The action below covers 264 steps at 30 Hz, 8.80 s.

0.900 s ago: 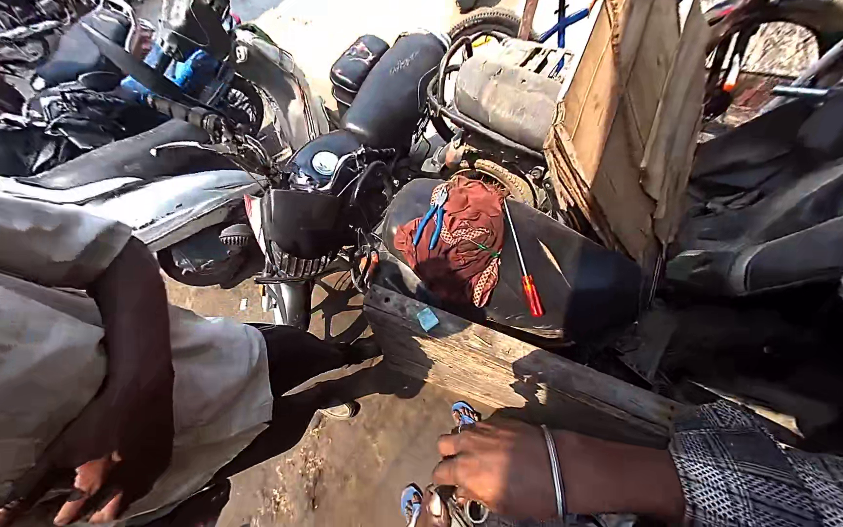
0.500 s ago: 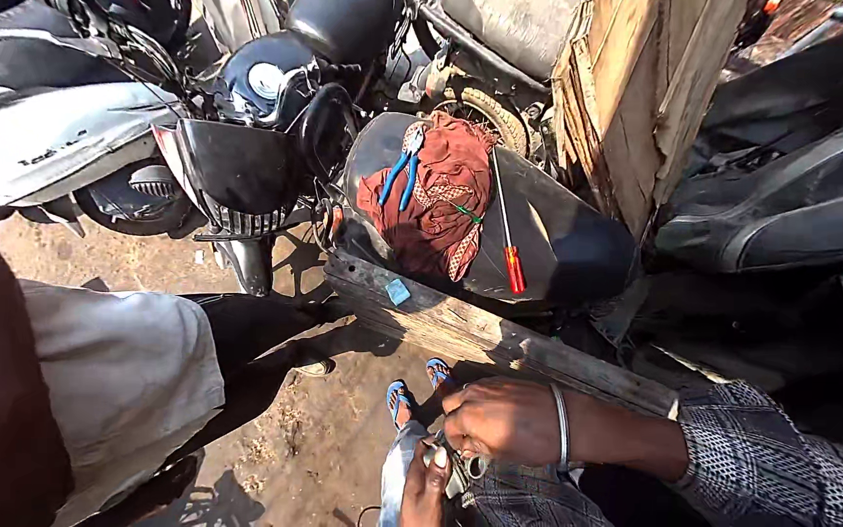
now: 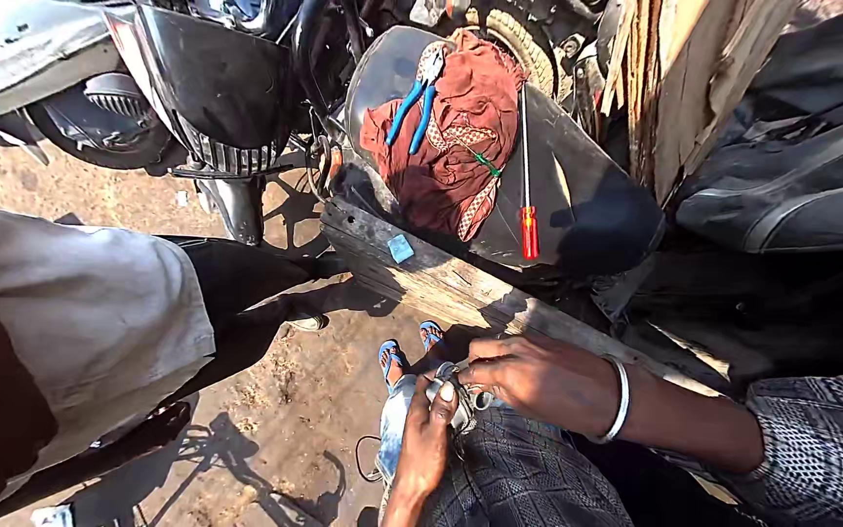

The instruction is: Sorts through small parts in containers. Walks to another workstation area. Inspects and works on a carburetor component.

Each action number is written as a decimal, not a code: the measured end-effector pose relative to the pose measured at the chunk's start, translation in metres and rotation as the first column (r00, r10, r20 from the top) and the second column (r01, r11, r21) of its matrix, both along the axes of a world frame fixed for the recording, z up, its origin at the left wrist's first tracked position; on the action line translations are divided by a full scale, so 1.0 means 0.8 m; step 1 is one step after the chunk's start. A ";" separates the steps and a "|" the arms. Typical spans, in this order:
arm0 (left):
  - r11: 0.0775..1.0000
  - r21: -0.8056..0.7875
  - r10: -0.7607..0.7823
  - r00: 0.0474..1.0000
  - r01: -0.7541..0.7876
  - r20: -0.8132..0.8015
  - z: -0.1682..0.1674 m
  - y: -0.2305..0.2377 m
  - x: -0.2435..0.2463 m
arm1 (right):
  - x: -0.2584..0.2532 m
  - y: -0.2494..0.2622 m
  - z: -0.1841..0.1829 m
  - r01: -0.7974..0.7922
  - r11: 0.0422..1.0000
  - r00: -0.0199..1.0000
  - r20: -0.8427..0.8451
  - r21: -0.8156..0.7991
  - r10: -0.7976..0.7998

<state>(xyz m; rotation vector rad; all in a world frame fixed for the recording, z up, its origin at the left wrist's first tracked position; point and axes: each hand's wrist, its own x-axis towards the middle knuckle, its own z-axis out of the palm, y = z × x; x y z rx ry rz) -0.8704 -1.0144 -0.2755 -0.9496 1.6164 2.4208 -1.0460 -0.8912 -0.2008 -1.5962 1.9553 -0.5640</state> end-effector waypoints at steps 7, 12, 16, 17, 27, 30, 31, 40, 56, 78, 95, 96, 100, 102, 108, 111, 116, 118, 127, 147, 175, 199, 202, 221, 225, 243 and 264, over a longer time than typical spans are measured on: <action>0.997 -0.075 -0.024 0.999 0.022 -0.023 0.015 0.009 -0.006 | -0.010 -0.001 0.025 0.059 0.986 0.989 0.126 0.155 -0.079; 0.997 -0.006 0.076 0.996 -0.076 -0.051 0.013 0.015 -0.006 | 0.008 0.008 0.035 -0.035 0.995 0.982 -0.183 0.094 0.052; 0.997 0.009 0.082 0.995 -0.082 -0.050 0.011 0.015 -0.003 | 0.004 0.016 0.044 -0.029 0.996 0.993 -0.110 0.084 0.038; 0.996 0.019 0.090 0.995 -0.089 -0.043 0.010 0.017 -0.001 | 0.003 0.016 0.044 -0.007 0.997 0.998 -0.067 0.080 0.012; 0.997 -0.032 0.066 0.997 -0.067 -0.031 0.016 0.014 0.007 | 0.006 0.018 0.031 -0.004 1.000 0.998 0.069 0.028 0.003; 0.997 -0.028 0.069 0.997 -0.070 -0.040 0.015 0.016 0.011 | 0.006 0.019 0.028 0.059 0.998 0.983 0.172 0.003 -0.058; 0.997 -0.031 0.065 0.997 -0.066 -0.050 0.014 0.016 0.012 | 0.008 0.018 0.026 0.079 0.997 0.980 0.182 -0.009 -0.076; 0.982 -0.162 -0.095 0.994 0.102 0.052 0.021 0.002 0.015 | 0.007 0.008 0.018 -0.053 0.996 0.988 0.145 0.067 0.043; 0.764 0.590 0.290 0.956 -0.261 0.048 -0.021 0.014 -0.005 | -0.061 0.126 -0.287 0.664 0.660 0.733 -0.127 0.352 -0.669; 0.918 0.370 0.279 0.896 -0.144 -0.344 0.056 -0.017 -0.038 | 0.069 -0.004 0.015 0.614 0.634 0.789 0.361 -0.470 -0.497; 0.834 0.383 0.531 0.766 -0.397 -0.363 0.067 -0.021 0.022 | 0.190 -0.064 0.029 0.804 0.352 0.551 0.379 -0.478 -0.743; 0.815 0.403 0.557 0.754 -0.416 -0.349 0.067 -0.020 0.024 | 0.195 -0.067 0.029 0.804 0.353 0.548 0.363 -0.479 -0.754; 0.748 0.457 0.606 0.776 -0.481 -0.175 0.063 -0.013 0.031 | 0.211 -0.075 0.025 0.781 0.393 0.551 0.239 -0.485 -0.800; 0.724 0.501 0.592 0.800 -0.474 -0.097 0.056 -0.015 0.032 | 0.217 -0.069 0.018 0.754 0.430 0.569 0.167 -0.496 -0.805; 0.722 0.607 0.495 0.861 -0.332 -0.118 0.028 -0.040 0.038 | 0.147 0.055 -0.102 0.916 0.331 0.364 0.124 -0.227 -0.923; 0.680 0.691 0.438 0.892 -0.247 -0.112 0.028 -0.042 0.049 | 0.057 0.126 -0.215 0.962 0.268 0.269 -0.007 0.049 -0.963; 0.623 0.760 0.438 0.888 -0.185 -0.143 0.031 -0.024 0.065 | -0.016 0.159 -0.308 0.933 0.312 0.330 -0.077 0.177 -0.941; 0.643 0.740 0.441 0.885 -0.197 -0.148 0.033 -0.018 0.062 | -0.024 0.164 -0.314 0.922 0.328 0.339 -0.021 0.206 -0.940; 0.669 0.681 0.512 0.849 -0.297 -0.132 0.034 0.013 0.028 | 0.039 0.173 -0.157 0.893 0.270 -0.358 0.932 0.360 -0.058; 0.811 0.451 0.467 0.877 -0.372 -0.117 0.055 -0.001 0.028 | 0.145 0.041 0.037 0.813 0.540 0.528 0.669 -0.220 -0.523; 0.795 0.540 0.378 0.922 -0.276 -0.084 0.067 -0.063 0.079 | 0.229 -0.057 0.047 0.838 0.464 0.519 0.679 -0.286 -0.519; 0.863 0.402 0.404 0.896 -0.306 -0.186 0.087 -0.066 0.090 | 0.203 -0.086 0.049 0.772 0.535 0.635 0.399 -0.342 -0.662; 0.863 0.401 0.411 0.888 -0.306 -0.206 0.092 -0.063 0.091 | 0.204 -0.082 0.053 0.748 0.547 0.664 0.402 -0.377 -0.630; 0.875 0.252 0.484 0.737 -0.414 -0.472 0.083 -0.045 0.094 | 0.224 -0.079 0.058 0.718 0.536 0.688 0.340 -0.444 -0.641; 0.887 0.150 0.432 0.672 -0.437 -0.602 0.084 -0.043 0.092 | 0.224 -0.075 0.052 0.679 0.516 0.727 0.383 -0.522 -0.570; 0.828 0.390 0.547 0.732 -0.403 -0.406 0.088 -0.040 0.086 | 0.221 -0.083 0.062 0.686 0.548 0.703 0.242 -0.479 -0.669; 0.566 0.766 0.569 0.817 -0.307 -0.093 0.095 -0.044 0.079 | 0.220 -0.078 0.063 0.697 0.573 0.687 0.173 -0.431 -0.706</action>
